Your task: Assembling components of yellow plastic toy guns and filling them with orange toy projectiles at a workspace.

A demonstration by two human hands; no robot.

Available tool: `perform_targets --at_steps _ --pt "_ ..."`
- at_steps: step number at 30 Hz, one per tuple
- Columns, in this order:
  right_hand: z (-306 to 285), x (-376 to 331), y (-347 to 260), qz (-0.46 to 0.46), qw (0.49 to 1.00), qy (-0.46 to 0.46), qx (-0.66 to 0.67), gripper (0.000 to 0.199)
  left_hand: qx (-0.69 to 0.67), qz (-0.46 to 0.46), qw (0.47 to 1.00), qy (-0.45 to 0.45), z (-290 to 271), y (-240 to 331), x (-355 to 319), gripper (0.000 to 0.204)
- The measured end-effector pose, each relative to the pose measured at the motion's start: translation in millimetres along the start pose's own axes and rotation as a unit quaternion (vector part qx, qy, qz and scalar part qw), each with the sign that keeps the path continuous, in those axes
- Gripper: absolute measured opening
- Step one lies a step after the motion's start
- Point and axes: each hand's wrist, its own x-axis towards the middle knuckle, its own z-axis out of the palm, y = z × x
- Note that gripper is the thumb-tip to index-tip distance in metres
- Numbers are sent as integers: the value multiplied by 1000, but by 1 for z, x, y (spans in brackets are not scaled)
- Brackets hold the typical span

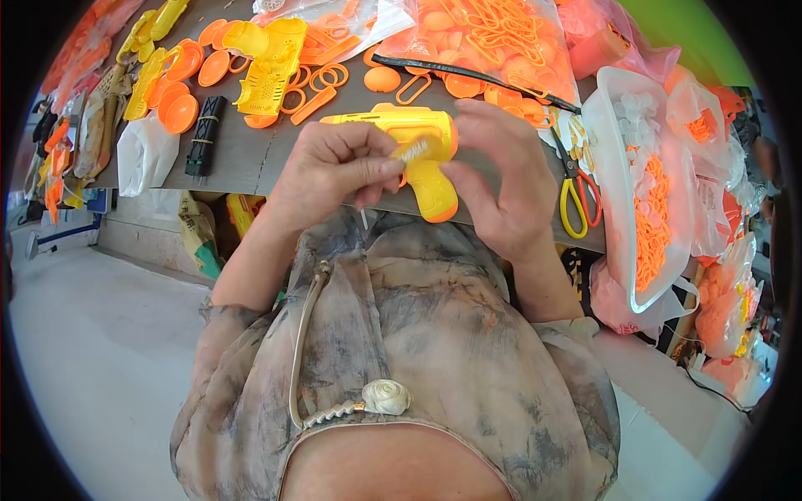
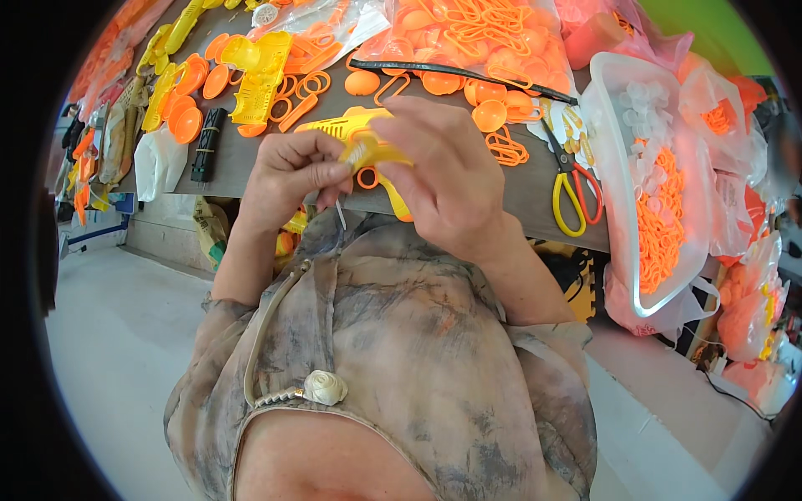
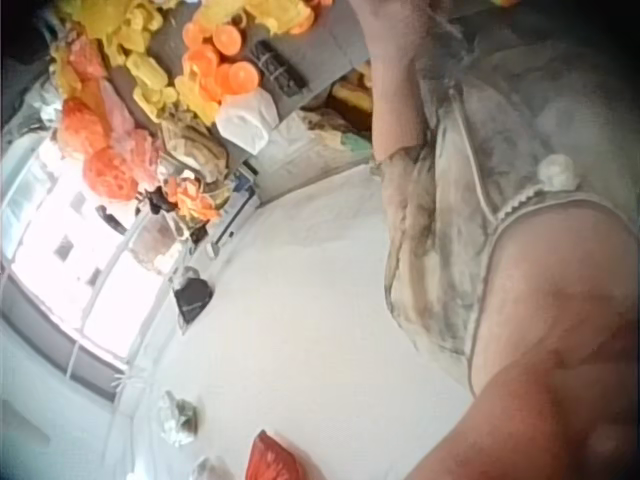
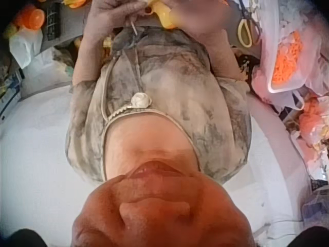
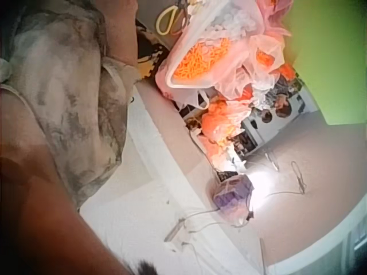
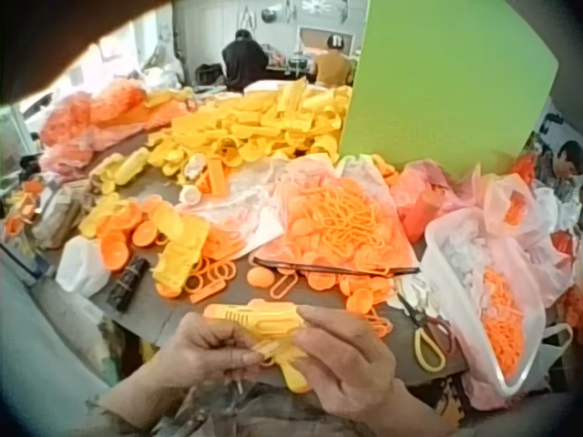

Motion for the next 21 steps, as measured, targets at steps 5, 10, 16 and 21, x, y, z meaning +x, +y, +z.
perform_targets --at_steps 5,10,16,21 --pt "-11 -10 2 -180 969 -150 -84 33 42 -56 997 -32 3 3 -8 11" --pt "-11 -22 6 -180 970 -146 -76 29 40 -54 996 -62 3 -2 -6 15" --pt "-25 -14 24 -33 990 -71 -117 32 345 307 882 92 -8 -8 -2 23" --pt "-27 -18 52 86 989 -55 -104 37 560 385 728 91 -32 -22 11 35"
